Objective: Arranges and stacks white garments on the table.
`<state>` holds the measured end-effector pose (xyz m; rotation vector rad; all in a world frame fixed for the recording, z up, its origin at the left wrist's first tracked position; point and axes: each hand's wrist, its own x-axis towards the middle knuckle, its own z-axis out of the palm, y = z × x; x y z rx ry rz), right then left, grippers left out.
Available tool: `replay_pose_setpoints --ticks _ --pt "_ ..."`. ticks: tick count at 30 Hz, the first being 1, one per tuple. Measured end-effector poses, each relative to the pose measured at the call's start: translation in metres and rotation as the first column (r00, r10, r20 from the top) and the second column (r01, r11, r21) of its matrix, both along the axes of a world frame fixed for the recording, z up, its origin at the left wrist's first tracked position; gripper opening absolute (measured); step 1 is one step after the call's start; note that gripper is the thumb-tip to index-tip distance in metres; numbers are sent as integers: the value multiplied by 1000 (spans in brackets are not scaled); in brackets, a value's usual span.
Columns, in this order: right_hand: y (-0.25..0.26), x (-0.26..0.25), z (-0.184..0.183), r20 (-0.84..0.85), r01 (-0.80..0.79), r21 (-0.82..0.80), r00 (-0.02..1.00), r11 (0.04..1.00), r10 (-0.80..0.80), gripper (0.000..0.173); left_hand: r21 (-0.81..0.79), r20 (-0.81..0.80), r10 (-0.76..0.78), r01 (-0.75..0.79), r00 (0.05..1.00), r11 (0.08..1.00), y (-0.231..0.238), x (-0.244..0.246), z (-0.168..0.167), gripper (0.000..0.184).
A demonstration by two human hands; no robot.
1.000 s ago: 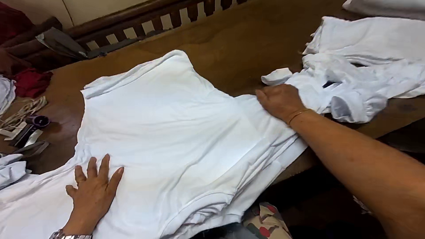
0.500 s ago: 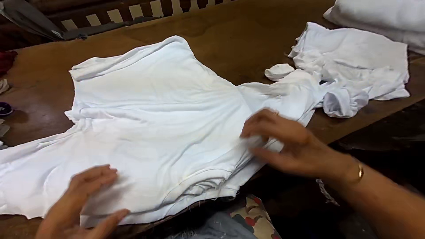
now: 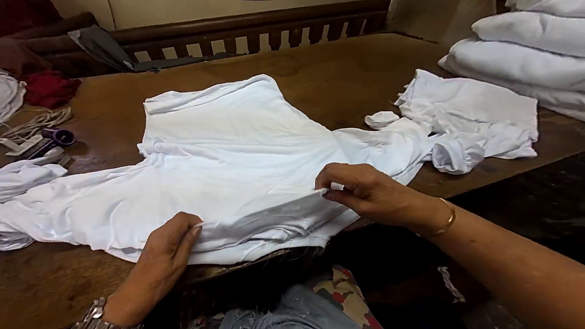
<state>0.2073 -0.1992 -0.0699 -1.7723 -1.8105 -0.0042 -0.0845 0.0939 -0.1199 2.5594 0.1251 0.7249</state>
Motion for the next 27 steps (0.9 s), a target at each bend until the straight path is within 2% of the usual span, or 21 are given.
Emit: replay_pose_setpoints --ticks 2,4,6,8,10,11,12,14,15,17,19,20,23,26,27 --pt "3 -2 -4 -41 43 -1 998 999 -43 8 -8 18 95 -95 995 995 -4 6 0 26" --pt "6 -1 -10 -2 50 -30 999 998 -50 9 -19 26 132 -132 991 991 -7 13 -6 27" --pt "8 -1 -14 18 51 -93 999 994 -50 15 -16 -2 105 -105 994 994 -6 19 -11 29" --pt "9 -4 -17 38 63 -129 998 990 -58 12 -18 -46 61 -62 997 998 -4 21 -10 44" --pt "11 -1 -18 -3 52 -64 999 997 -53 10 -29 -52 -7 6 999 1000 1 25 -6 58" --pt "11 2 -17 -41 42 -24 998 999 -43 10 -36 -36 -65 64 997 997 4 26 -3 54" --pt "11 3 -16 -73 35 -7 997 999 -36 9 -53 -9 -128 128 992 990 6 26 -1 42" --pt "10 5 -16 -89 -1 -53 996 999 -4 10 -41 26 -214 215 976 976 10 24 7 16" --pt "9 5 -17 -71 -26 -88 997 996 20 11 -37 21 -235 236 972 971 11 23 10 11" --pt "9 7 -19 -28 -84 -92 996 992 82 11 -63 0 -259 259 966 964 15 21 14 12" --pt "12 11 -16 -62 -115 23 991 993 116 10 -61 -28 -272 270 962 961 21 20 14 13" --pt "14 13 -14 -72 -99 61 992 993 103 10 1 -55 -266 267 962 964 25 19 14 11" --pt "14 15 -9 0 -27 35 1000 999 27 10 179 -145 -222 246 964 953 41 11 20 8" --pt "11 16 7 -171 7 148 985 989 18 3 300 -205 -108 167 973 939 55 2 32 15" --pt "11 16 8 -184 -17 132 982 991 42 2 325 -226 -65 138 972 936 61 -5 34 16"
